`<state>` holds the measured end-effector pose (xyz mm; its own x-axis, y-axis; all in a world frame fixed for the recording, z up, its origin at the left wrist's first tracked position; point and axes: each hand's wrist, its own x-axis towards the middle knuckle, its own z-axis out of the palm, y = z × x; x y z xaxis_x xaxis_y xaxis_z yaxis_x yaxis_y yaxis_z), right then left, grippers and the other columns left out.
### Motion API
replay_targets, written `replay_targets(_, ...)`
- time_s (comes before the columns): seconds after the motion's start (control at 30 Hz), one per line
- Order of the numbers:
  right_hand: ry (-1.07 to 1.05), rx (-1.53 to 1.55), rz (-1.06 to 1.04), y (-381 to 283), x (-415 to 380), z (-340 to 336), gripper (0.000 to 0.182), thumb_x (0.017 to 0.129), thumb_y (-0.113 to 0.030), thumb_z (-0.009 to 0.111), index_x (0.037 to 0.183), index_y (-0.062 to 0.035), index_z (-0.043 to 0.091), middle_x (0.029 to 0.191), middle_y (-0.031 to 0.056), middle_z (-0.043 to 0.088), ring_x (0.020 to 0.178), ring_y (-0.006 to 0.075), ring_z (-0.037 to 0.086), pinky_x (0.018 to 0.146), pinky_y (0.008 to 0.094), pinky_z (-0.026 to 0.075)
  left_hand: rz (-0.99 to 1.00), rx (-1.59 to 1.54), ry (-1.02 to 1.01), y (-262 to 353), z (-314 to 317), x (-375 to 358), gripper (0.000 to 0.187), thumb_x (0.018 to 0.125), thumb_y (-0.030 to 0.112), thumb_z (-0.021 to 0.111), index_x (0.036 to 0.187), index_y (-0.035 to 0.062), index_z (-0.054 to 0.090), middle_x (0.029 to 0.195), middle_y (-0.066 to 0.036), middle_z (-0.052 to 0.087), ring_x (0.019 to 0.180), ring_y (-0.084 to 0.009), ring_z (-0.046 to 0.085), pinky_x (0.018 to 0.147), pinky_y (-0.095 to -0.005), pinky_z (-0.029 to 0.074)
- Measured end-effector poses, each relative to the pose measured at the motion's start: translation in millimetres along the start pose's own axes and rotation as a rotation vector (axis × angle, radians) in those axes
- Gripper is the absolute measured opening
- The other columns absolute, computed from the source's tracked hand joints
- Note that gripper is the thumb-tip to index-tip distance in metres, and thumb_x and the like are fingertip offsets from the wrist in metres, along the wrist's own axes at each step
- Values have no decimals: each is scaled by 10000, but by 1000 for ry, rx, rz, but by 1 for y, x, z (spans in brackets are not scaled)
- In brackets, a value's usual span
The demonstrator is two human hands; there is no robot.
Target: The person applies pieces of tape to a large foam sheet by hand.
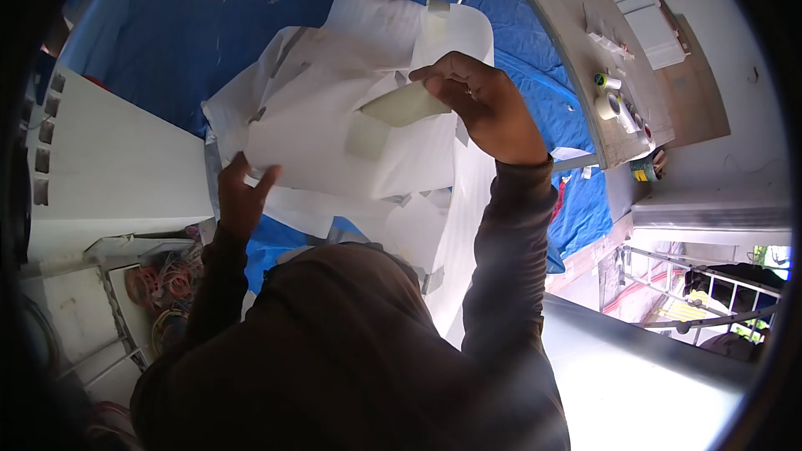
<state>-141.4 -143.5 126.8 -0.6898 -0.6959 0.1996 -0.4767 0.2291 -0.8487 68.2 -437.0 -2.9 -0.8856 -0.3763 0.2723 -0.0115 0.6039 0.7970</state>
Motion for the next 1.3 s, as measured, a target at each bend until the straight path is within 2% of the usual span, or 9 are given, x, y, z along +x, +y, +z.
replay_targets(0.1, 31, 218, 94, 0, -6, 1, 144, 1025, -127, 562, 1021, 1, 627, 884, 50, 657, 857, 113, 584, 813, 268, 463, 254, 246, 596, 44, -13, 13, 258, 856, 90, 752, 1084, 27, 648, 1180, -180, 618, 1057, -334, 622, 882, -415, 515)
replay_targets(0.23, -66, 213, 93, -15, -7, 31, 141, 1045, -144, 540, 1046, -10, 587, 869, 47, 625, 827, 105, 542, 777, 266, 441, 452, -19, 117, 103, 14, -9, 520, 809, 75, 789, 1279, 24, 572, 1256, -218, 554, 1144, -369, 564, 959, -460, 466)
replay_targets(0.4, -97, -17, -152, -32, -5, 48, 130, 1032, -141, 581, 1034, -11, 579, 718, 123, 615, 638, 185, 590, 636, 311, 467, 345, 202, 94, 114, 40, 13, 559, 829, 156, 782, 1332, 41, 567, 1051, -131, 668, 1094, -307, 602, 1062, -511, 336)
replay_targets(0.57, -42, -201, -469, -31, 14, 49, 80, 966, -99, 664, 976, -29, 626, 731, 136, 661, 609, 214, 649, 580, 323, 486, 394, 8, -79, 99, 43, 12, 485, 842, 172, 772, 1267, 34, 583, 936, -133, 673, 931, -318, 638, 963, -455, 435)
replay_targets(0.7, -158, -128, -210, -26, 21, 61, 93, 899, -45, 748, 935, -21, 666, 806, 58, 693, 718, 147, 663, 686, 281, 514, 65, -399, -386, 102, 42, 9, 282, 870, 187, 765, 1057, 13, 647, 895, -77, 696, 807, -188, 645, 754, -351, 502)
replay_targets(0.77, -238, -118, -190, -19, 23, 61, 265, 973, -270, 693, 1005, -8, 673, 834, 77, 706, 739, 183, 674, 712, 299, 519, -247, -668, -524, 89, 41, 10, 265, 939, 235, 733, 1008, -18, 695, 834, -62, 696, 759, -129, 608, 714, -328, 483)
replay_targets(0.9, -276, 187, -174, -5, 9, 58, 348, 933, -354, 729, 1111, -58, 688, 957, 90, 725, 948, 186, 683, 988, 392, 467, -307, -727, -308, 79, 37, 7, 262, 987, 257, 677, 967, -1, 716, 795, -22, 668, 753, -90, 564, 695, -298, 462)
replay_targets(0.97, -263, -399, -264, -12, -12, 71, 363, 884, -377, 774, 1082, -83, 691, 920, 58, 724, 946, 193, 694, 1092, 482, 369, -328, -766, -250, 77, 32, 7, 253, 982, 239, 669, 978, -11, 711, 803, -27, 671, 758, -76, 558, 700, -290, 459)
replay_targets(1.3, 7, -553, -216, -15, -70, 125, 169, 775, -210, 824, 819, -148, 673, 743, -28, 648, 743, 167, 670, 967, 444, 366, -301, -489, -248, 53, 38, -7, 310, 895, 235, 728, 791, -57, 716, 602, -87, 627, 559, -102, 533, 533, -319, 443)
